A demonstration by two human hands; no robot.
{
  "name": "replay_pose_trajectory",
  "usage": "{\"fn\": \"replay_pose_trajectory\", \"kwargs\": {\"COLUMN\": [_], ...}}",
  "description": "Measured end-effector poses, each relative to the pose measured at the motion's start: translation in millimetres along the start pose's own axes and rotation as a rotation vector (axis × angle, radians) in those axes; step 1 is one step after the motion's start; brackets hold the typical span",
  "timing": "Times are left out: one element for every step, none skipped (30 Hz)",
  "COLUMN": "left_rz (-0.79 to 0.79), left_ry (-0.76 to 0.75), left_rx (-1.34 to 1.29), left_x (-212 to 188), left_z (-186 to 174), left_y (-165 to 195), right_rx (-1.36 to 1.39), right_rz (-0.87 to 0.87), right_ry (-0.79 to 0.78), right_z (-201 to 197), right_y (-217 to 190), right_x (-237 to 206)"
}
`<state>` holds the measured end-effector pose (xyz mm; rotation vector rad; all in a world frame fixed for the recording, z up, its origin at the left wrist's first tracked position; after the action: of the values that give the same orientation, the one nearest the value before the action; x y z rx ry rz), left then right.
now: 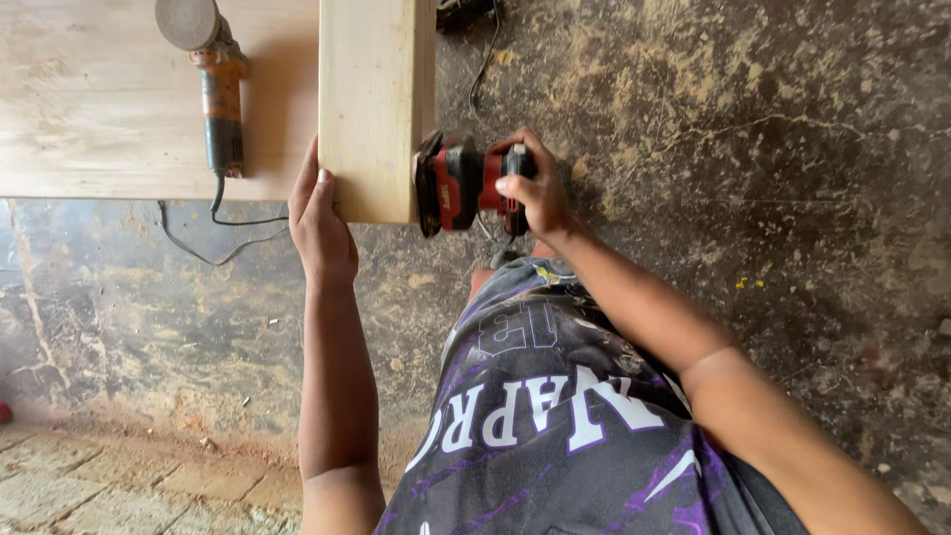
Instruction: The person uses a handheld electric sander to smooth the surface of a wooden furniture leg. They hold the leg with one hand and move the sander along its length, working on different sides and edges.
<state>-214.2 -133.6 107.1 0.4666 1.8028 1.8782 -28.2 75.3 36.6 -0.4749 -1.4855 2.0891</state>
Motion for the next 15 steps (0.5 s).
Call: {"fn": "replay_pose_trajectory", "kwargs": {"left_rz": [-0.01,-0.011,-0.008,-0.006,0.002,0.008,0.022,0.034,0.033,0.028,0.014,-0.001,-0.01,-0.004,0.006], "left_ry": [0.009,0.004,-0.001,-0.004,-0.015,-0.027,-0.044,-0.043,-0.035,-0.028,-0.03,-0.029,-0.029,-0.033,-0.039], "left_rx": [0.0,-0.022,-0.044,-0.067,-0.086,-0.102,-0.118,-0.103,-0.09,-0.079,-0.072,-0.067,-0.062,-0.082,-0.1], "left_x": [-1,0,1,0,1,0,1,1,1,2,2,4,5,7,8], "left_z": [-1,0,1,2,3,4,6,5,4,2,1,-1,-3,-5,-8], "left_y": [-2,-3,-4,-4,-4,-3,-3,-2,-2,-3,-5,-7,-8,-9,-8], "right_rx": [0.057,0.107,0.156,0.205,0.216,0.231,0.246,0.201,0.154,0.106,0.047,-0.013,-0.073,-0.116,-0.157], "right_rz": [0.006,0.11,0.209,0.31,0.299,0.289,0.269,0.168,0.082,-0.001,-0.021,-0.039,-0.062,-0.101,-0.145], "right_ry": [-0.004,0.031,0.064,0.096,0.078,0.06,0.044,0.002,-0.038,-0.078,-0.063,-0.051,-0.041,-0.039,-0.036], "right_z": [1,-4,-7,-11,-13,-13,-15,-14,-13,-9,-9,-7,-3,2,9], "right_y": [4,17,29,41,42,43,42,33,25,17,14,11,6,0,-7], "right_x": [0,4,9,12,19,24,28,32,32,30,27,23,19,14,9]}}
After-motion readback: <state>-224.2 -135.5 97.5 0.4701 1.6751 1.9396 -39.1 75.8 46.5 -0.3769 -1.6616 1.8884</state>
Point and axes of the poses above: each hand's wrist, its own x-axis towards the middle knuckle, its own z-axis out of the palm, y = z × x, the point moved 9 cm from there along x, towards the middle knuckle, and after that the axes turned 9 degrees about x, right-handed, at the moved point
